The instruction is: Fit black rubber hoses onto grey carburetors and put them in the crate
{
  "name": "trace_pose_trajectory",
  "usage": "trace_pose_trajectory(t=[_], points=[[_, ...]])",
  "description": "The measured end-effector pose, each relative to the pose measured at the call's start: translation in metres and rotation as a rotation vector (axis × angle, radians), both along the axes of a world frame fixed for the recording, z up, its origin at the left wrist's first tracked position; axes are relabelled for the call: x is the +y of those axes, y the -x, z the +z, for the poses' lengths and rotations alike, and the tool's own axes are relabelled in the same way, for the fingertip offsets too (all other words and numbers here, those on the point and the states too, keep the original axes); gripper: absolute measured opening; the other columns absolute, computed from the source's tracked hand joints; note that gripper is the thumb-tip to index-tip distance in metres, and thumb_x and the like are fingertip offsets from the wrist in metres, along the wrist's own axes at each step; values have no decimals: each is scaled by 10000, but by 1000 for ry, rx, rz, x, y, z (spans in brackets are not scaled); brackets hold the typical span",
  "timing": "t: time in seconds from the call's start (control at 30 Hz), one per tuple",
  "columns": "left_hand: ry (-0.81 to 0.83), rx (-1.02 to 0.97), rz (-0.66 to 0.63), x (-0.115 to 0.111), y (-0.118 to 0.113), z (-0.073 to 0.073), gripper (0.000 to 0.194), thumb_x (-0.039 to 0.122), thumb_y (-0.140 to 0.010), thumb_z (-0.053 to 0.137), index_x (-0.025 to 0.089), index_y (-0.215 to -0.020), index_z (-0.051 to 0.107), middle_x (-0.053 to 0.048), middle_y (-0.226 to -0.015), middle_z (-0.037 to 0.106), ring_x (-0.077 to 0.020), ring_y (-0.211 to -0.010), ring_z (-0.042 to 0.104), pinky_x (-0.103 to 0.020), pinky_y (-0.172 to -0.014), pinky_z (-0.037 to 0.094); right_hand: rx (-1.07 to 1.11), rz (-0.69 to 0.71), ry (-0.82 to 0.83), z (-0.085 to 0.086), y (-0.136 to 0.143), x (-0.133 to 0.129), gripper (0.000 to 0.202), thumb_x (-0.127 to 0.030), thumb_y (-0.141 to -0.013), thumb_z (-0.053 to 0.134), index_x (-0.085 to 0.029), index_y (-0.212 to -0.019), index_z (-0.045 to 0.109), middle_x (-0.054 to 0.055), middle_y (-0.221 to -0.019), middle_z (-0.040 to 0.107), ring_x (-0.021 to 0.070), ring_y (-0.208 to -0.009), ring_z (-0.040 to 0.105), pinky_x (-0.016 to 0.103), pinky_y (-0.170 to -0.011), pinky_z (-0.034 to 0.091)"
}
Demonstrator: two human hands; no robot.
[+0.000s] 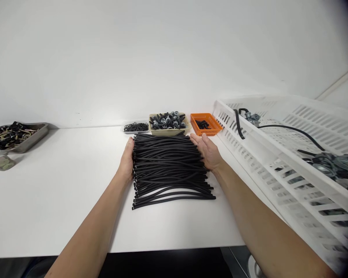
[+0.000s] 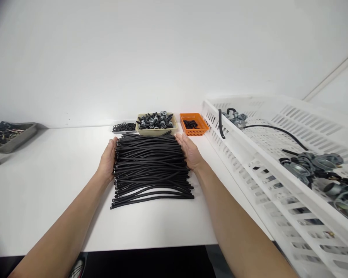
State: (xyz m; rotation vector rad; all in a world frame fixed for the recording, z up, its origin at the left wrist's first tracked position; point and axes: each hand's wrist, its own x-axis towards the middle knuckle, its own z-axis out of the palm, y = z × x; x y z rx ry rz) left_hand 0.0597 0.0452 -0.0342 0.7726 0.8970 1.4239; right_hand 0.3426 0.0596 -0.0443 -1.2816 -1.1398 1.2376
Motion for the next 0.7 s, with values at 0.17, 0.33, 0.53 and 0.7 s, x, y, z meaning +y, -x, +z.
trace_pose_trajectory(t=[0.17, 0.33, 0.53, 0.7], points=[[-24, -13, -40, 3, 0, -2, 535, 659, -970, 648, 221, -1262, 746, -70, -1327, 785, -288, -1383, 659, -440, -1239, 495, 166, 24, -34, -5, 1, 2, 730, -659, -1045, 349, -166, -1548, 544, 98, -1643, 557, 273, -1553, 483, 415, -1299, 388], [-49, -27, -55, 8, 2, -8, 532, 660, -958, 667, 231, -1267, 731, -67, -1272, 797, -295, -1293, 706, -464, -1192, 528, 304, 52, -62, -5, 6, 1, 492, -603, -1011, 548, -225, -1252, 749, 52, -1366, 773, 298, -1418, 630, 437, -1204, 525], [-117, -24, -119, 13, 7, -15, 561, 665, -930, 698, 238, -1294, 708, -84, -1213, 803, -298, -1222, 735, -473, -1125, 555, 438, 41, -78, -5, 10, 1, 317, -536, -965, 685, -255, -1054, 800, 28, -1170, 842, 288, -1293, 723, 410, -1110, 609], [-147, -17, -94, 16, 8, -18, 537, 656, -924, 708, 262, -1288, 714, -66, -1210, 802, -275, -1216, 736, -433, -1103, 561, 408, 29, -76, -5, 9, 0, 322, -557, -971, 688, -270, -1056, 807, 6, -1170, 844, 282, -1317, 712, 392, -1101, 616]])
